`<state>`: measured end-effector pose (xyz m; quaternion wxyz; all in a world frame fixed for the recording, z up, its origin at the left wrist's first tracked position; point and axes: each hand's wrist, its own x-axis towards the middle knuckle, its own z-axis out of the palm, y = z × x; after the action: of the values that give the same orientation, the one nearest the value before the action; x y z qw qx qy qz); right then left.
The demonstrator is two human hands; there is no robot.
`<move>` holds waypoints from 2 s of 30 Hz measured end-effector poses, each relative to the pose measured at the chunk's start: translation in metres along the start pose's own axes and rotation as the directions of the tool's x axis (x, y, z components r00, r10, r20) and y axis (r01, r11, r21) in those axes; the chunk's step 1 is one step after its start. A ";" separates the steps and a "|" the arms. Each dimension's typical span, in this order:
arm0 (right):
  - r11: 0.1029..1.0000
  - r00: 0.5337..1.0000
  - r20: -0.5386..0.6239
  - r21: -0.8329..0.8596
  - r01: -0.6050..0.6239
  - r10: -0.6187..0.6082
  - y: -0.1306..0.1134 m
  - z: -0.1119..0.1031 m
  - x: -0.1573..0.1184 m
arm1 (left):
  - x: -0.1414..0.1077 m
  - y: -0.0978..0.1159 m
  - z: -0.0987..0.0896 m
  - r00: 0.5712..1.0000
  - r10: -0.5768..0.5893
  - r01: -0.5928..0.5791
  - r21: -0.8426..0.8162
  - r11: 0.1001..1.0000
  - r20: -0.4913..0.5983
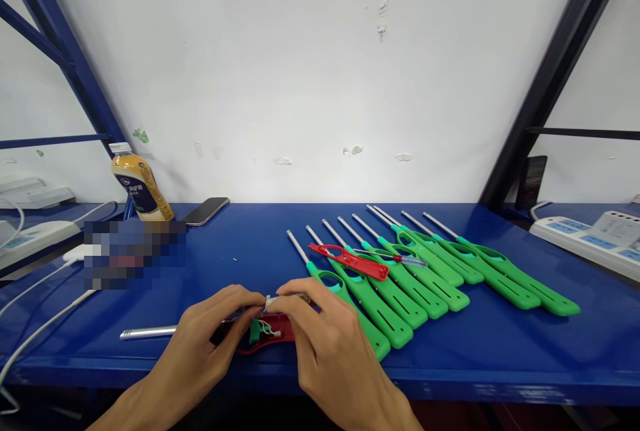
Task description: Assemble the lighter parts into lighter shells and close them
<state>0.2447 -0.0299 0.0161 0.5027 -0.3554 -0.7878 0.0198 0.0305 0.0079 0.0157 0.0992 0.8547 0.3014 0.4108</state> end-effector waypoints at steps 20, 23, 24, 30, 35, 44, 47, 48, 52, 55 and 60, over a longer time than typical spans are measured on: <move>1.000 0.999 0.037 0.016 0.009 -0.010 0.003 0.000 0.000 | -0.001 -0.002 0.001 0.999 0.044 -0.043 0.039 0.998 -0.026; 1.000 0.999 0.038 0.010 0.023 -0.023 0.002 0.000 0.000 | -0.001 -0.003 0.002 0.998 0.051 -0.050 0.050 0.998 -0.025; 1.000 0.999 0.036 0.006 0.025 -0.026 0.002 0.000 0.000 | -0.001 -0.003 0.002 0.998 0.053 -0.051 0.055 0.997 -0.028; 1.000 1.000 0.003 -0.018 0.018 -0.018 0.001 0.000 0.001 | 0.001 0.000 0.001 0.997 0.048 -0.044 0.073 0.996 -0.064; 1.000 1.000 0.004 -0.009 0.007 -0.007 0.001 0.000 0.001 | 0.000 0.001 -0.001 0.997 0.036 -0.032 0.063 0.998 -0.071; 1.000 1.000 0.011 -0.017 0.010 -0.010 0.002 0.001 -0.001 | 0.003 0.002 0.000 0.998 0.026 -0.023 0.048 0.999 -0.057; 1.000 1.000 0.012 -0.023 0.011 -0.011 0.001 0.000 -0.001 | 0.002 0.002 0.000 0.999 0.025 -0.023 0.041 0.999 -0.048; 1.000 1.000 0.011 -0.022 0.011 -0.011 0.001 0.000 -0.001 | 0.002 0.002 0.000 0.999 0.027 -0.025 0.039 0.999 -0.047; 1.000 1.000 0.004 -0.018 0.018 -0.018 0.001 0.000 0.000 | 0.001 0.002 0.000 0.998 0.032 -0.030 0.035 0.999 -0.046; 1.000 1.000 0.001 -0.016 0.020 -0.020 0.001 0.001 0.000 | 0.001 0.002 0.000 0.999 0.026 -0.025 0.031 0.999 -0.040; 1.000 1.000 0.017 -0.009 0.010 -0.009 0.002 0.001 0.000 | 0.001 0.000 -0.001 0.999 0.025 -0.023 0.028 0.999 -0.042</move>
<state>0.2450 -0.0281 0.0155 0.4944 -0.3539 -0.7937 0.0167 0.0305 0.0080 0.0170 0.0759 0.8507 0.2989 0.4258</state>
